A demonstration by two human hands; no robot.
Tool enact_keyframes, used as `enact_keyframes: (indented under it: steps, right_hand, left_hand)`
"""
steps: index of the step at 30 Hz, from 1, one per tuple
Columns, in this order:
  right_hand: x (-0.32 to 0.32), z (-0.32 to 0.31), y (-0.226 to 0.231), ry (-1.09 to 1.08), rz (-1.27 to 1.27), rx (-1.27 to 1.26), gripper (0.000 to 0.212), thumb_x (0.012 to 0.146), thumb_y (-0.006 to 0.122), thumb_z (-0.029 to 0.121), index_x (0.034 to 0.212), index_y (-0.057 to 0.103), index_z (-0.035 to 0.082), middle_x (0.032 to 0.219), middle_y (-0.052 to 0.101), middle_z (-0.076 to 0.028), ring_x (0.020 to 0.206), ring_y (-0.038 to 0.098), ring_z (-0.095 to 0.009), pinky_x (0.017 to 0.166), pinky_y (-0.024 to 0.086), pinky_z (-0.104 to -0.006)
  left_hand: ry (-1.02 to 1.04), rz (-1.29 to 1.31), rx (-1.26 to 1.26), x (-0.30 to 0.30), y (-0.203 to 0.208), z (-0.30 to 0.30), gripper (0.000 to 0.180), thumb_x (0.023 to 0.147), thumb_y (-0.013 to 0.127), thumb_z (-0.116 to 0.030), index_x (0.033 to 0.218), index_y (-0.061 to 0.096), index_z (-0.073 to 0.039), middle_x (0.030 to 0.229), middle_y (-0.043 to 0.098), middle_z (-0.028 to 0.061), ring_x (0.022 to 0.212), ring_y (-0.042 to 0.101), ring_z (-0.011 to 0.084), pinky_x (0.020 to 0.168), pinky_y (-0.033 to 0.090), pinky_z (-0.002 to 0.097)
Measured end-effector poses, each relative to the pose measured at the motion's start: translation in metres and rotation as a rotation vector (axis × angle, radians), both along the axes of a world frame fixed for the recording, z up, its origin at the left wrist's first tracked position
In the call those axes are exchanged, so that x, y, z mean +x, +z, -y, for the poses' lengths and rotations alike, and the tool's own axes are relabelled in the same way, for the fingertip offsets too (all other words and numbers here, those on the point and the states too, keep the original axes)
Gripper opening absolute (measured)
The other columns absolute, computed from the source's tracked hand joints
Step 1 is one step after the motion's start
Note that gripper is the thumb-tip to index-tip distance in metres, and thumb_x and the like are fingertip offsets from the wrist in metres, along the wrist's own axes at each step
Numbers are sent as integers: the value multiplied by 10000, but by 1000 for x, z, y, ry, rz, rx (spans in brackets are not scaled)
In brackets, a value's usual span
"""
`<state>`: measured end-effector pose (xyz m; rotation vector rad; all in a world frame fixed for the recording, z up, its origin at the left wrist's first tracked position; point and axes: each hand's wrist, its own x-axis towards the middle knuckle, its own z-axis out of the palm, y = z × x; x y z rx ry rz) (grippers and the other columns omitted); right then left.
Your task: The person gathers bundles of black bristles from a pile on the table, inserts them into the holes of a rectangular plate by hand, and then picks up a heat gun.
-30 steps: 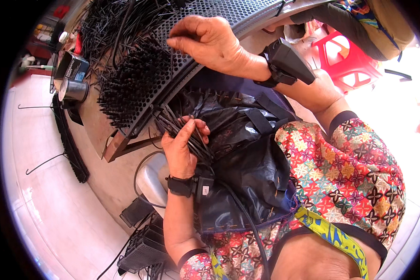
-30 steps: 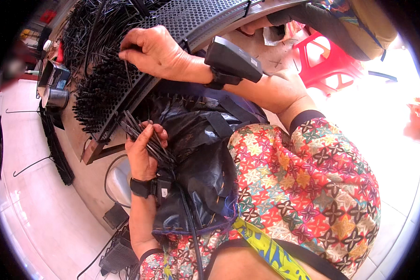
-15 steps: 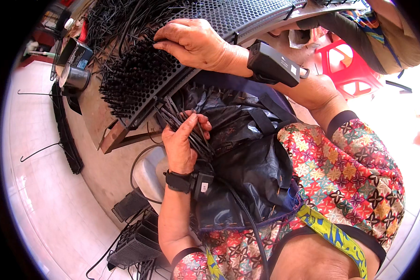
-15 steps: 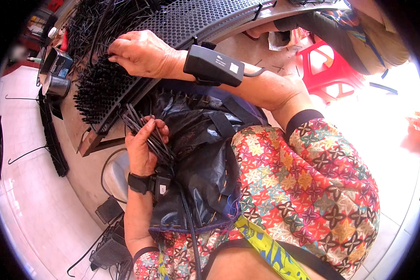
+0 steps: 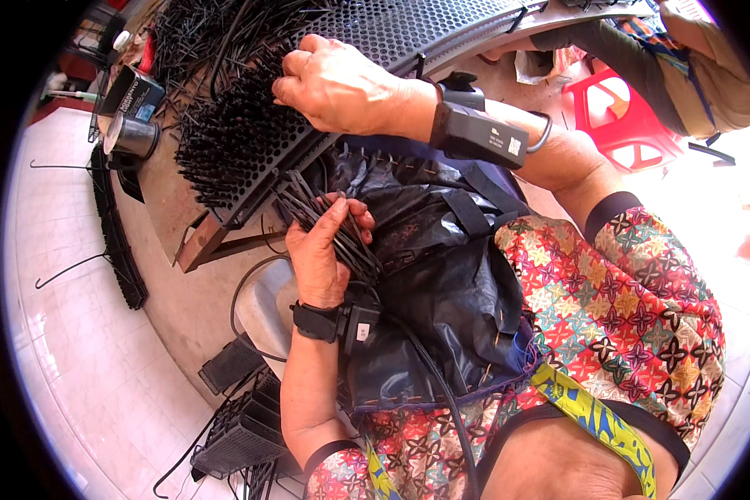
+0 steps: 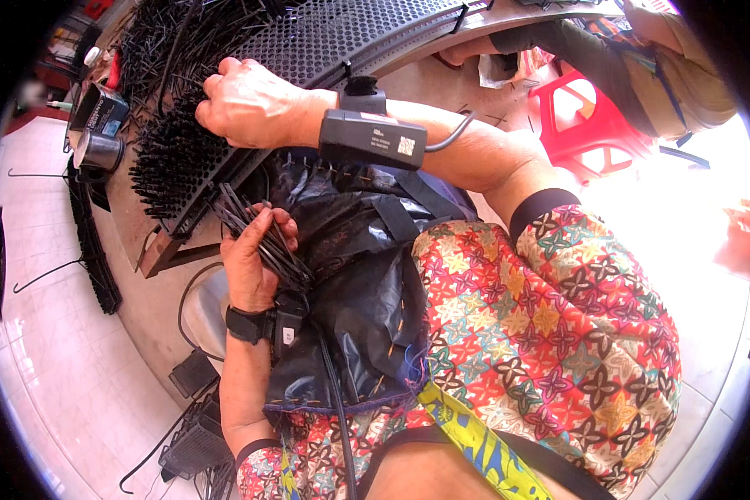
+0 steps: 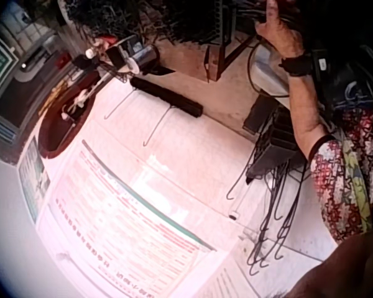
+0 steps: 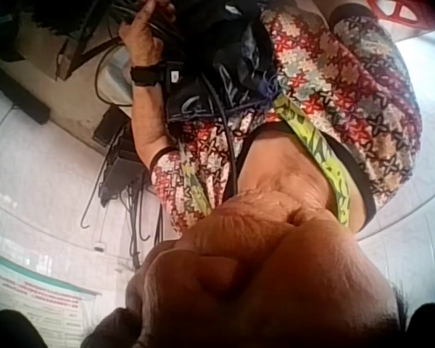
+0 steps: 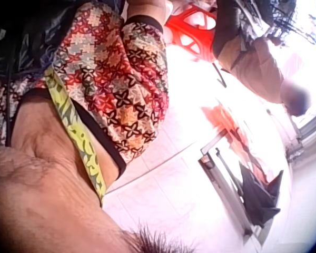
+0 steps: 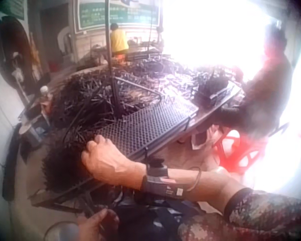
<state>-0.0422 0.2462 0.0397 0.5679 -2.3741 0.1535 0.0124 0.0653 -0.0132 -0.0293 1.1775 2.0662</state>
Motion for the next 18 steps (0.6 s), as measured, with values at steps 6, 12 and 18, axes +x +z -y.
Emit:
enact_keyframes:
  steps: [6,12,18]
  right_hand:
    - [52,9,-15,121,189,-414,193,713,628,118,831,550,-13,678,545,-111,621,540,-245,534,441,-324]
    - [81,25,-25,131,1133,-1375,131,740,559,58,726,574,-71,541,567,-86,508,547,-129,493,432,-265]
    - [78,16,-29,-4,819,-955,103,775,547,61,755,564,-39,632,577,-61,564,548,-94,503,440,-232]
  left_hand:
    - [19,36,94,0,4,-7,143,765,559,-61,884,511,2,715,580,123,609,574,211,500,467,283]
    - [-34,-22,55,-1,2,-3,146,769,541,-57,894,531,18,732,588,124,630,584,215,524,487,290]
    - [-75,1,4,2,4,-2,143,770,540,-59,888,537,23,783,596,147,675,599,231,589,520,314]
